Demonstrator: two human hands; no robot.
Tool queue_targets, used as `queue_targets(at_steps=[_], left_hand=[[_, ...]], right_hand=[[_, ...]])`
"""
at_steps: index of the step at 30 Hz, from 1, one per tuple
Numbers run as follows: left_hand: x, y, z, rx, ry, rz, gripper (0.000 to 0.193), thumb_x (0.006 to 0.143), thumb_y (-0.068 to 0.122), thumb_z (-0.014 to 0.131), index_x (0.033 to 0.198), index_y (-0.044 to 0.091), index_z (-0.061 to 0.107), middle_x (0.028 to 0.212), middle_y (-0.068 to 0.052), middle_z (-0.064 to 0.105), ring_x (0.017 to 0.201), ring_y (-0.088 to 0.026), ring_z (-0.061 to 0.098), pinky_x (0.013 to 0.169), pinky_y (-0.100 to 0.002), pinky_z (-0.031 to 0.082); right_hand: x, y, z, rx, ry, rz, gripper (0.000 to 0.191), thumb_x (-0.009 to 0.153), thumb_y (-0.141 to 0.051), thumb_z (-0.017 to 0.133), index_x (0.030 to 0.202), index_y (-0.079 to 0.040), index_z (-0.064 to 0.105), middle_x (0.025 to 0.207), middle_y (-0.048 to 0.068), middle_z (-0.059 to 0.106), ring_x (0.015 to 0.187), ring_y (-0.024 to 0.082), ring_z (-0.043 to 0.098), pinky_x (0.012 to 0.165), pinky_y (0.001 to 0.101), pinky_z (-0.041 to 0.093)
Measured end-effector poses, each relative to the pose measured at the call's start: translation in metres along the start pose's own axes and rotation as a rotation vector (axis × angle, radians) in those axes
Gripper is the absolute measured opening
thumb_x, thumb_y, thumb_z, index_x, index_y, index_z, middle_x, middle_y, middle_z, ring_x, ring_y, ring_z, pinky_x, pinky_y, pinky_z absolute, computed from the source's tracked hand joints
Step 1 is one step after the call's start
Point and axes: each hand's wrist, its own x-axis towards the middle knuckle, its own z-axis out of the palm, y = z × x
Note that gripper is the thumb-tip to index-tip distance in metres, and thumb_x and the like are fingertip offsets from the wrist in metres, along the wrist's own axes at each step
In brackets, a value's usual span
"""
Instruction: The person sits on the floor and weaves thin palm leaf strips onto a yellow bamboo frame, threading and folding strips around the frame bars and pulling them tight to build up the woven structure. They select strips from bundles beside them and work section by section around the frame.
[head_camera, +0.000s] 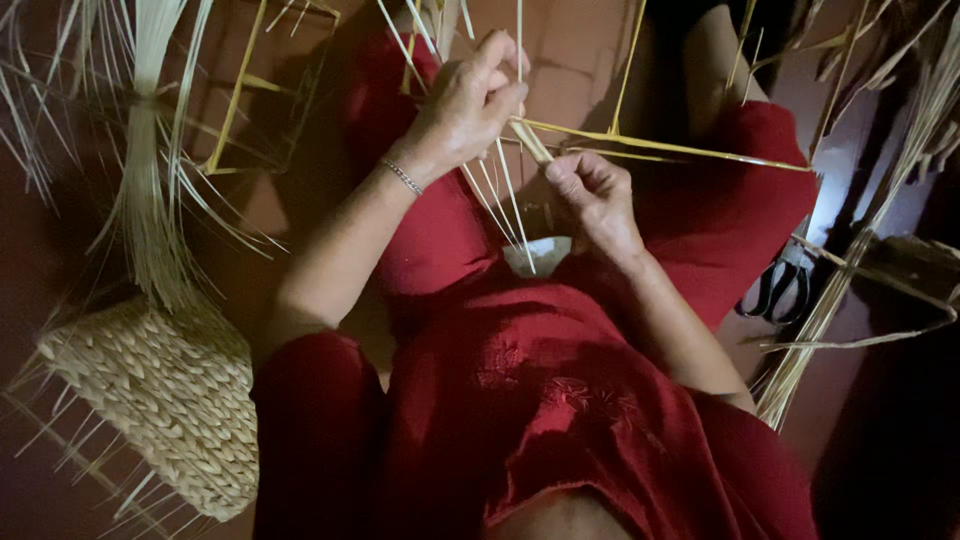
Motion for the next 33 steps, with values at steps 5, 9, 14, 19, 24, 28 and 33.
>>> queue_targets(at_steps=[5, 9, 14, 19, 24, 28, 33], left_hand=[[-0.002, -0.001, -0.001, -0.067, 0.0, -0.047, 0.007, 0.108, 0.01, 0.056, 0.104, 0.004, 0.055, 0.073, -0.002, 0.068, 0.046, -0.012, 0.063, 0.038, -0.029, 0.049], [-0.008, -0.011, -0.003, 0.012, -0.041, 0.013, 0.014, 0.107, 0.01, 0.062, 0.096, 0.002, 0.057, 0.066, -0.005, 0.061, 0.051, -0.012, 0.063, 0.044, -0.029, 0.047], [-0.015, -0.021, -0.008, 0.043, -0.082, 0.219, 0.01, 0.108, 0.002, 0.062, 0.1, -0.001, 0.057, 0.078, -0.007, 0.061, 0.068, -0.012, 0.066, 0.058, -0.028, 0.047], [-0.022, -0.022, -0.011, 0.053, -0.144, 0.16, 0.016, 0.096, -0.003, 0.069, 0.108, 0.0, 0.059, 0.082, -0.005, 0.068, 0.07, -0.012, 0.068, 0.058, -0.025, 0.051], [-0.02, -0.021, -0.004, -0.014, -0.121, 0.074, 0.016, 0.098, -0.004, 0.075, 0.105, 0.002, 0.062, 0.088, -0.003, 0.073, 0.076, -0.011, 0.074, 0.061, -0.026, 0.054], [-0.019, -0.021, -0.005, -0.055, -0.132, 0.119, 0.021, 0.09, -0.012, 0.07, 0.104, 0.001, 0.06, 0.095, -0.005, 0.068, 0.082, -0.012, 0.075, 0.065, -0.026, 0.056], [-0.012, -0.017, -0.006, -0.078, -0.136, 0.141, 0.018, 0.092, -0.008, 0.072, 0.105, -0.001, 0.062, 0.1, -0.005, 0.065, 0.081, -0.012, 0.073, 0.064, -0.024, 0.059]], right_hand=[[0.001, -0.015, -0.003, 0.331, -0.137, -0.07, 0.015, 0.108, -0.017, 0.066, 0.103, -0.004, 0.065, 0.083, 0.004, 0.065, 0.058, 0.009, 0.053, 0.05, 0.0238, 0.043], [0.01, -0.029, -0.005, 0.454, -0.18, -0.082, 0.019, 0.107, -0.015, 0.062, 0.116, 0.0, 0.067, 0.089, 0.007, 0.068, 0.06, 0.008, 0.054, 0.054, 0.0228, 0.048], [0.017, -0.043, 0.003, 0.507, -0.196, -0.103, 0.021, 0.109, -0.013, 0.059, 0.121, 0.003, 0.066, 0.096, 0.008, 0.069, 0.062, 0.008, 0.053, 0.056, 0.0233, 0.049], [0.016, -0.051, 0.012, 0.643, -0.252, -0.093, 0.025, 0.113, -0.016, 0.056, 0.125, 0.005, 0.064, 0.107, 0.009, 0.068, 0.072, 0.011, 0.055, 0.063, 0.0259, 0.051], [0.013, -0.054, 0.015, 0.746, -0.175, -0.003, 0.042, 0.108, -0.036, 0.045, 0.119, 0.001, 0.061, 0.104, 0.013, 0.07, 0.07, 0.018, 0.06, 0.066, 0.0328, 0.055], [-0.005, -0.04, 0.01, 0.375, -0.167, -0.145, 0.044, 0.112, -0.042, 0.051, 0.117, -0.001, 0.068, 0.103, 0.015, 0.072, 0.071, 0.019, 0.063, 0.06, 0.0294, 0.053], [-0.01, 0.003, 0.026, -0.471, -0.032, -0.595, 0.028, 0.106, -0.012, 0.07, 0.13, 0.003, 0.066, 0.113, 0.014, 0.073, 0.094, 0.018, 0.071, 0.078, 0.029, 0.061]])
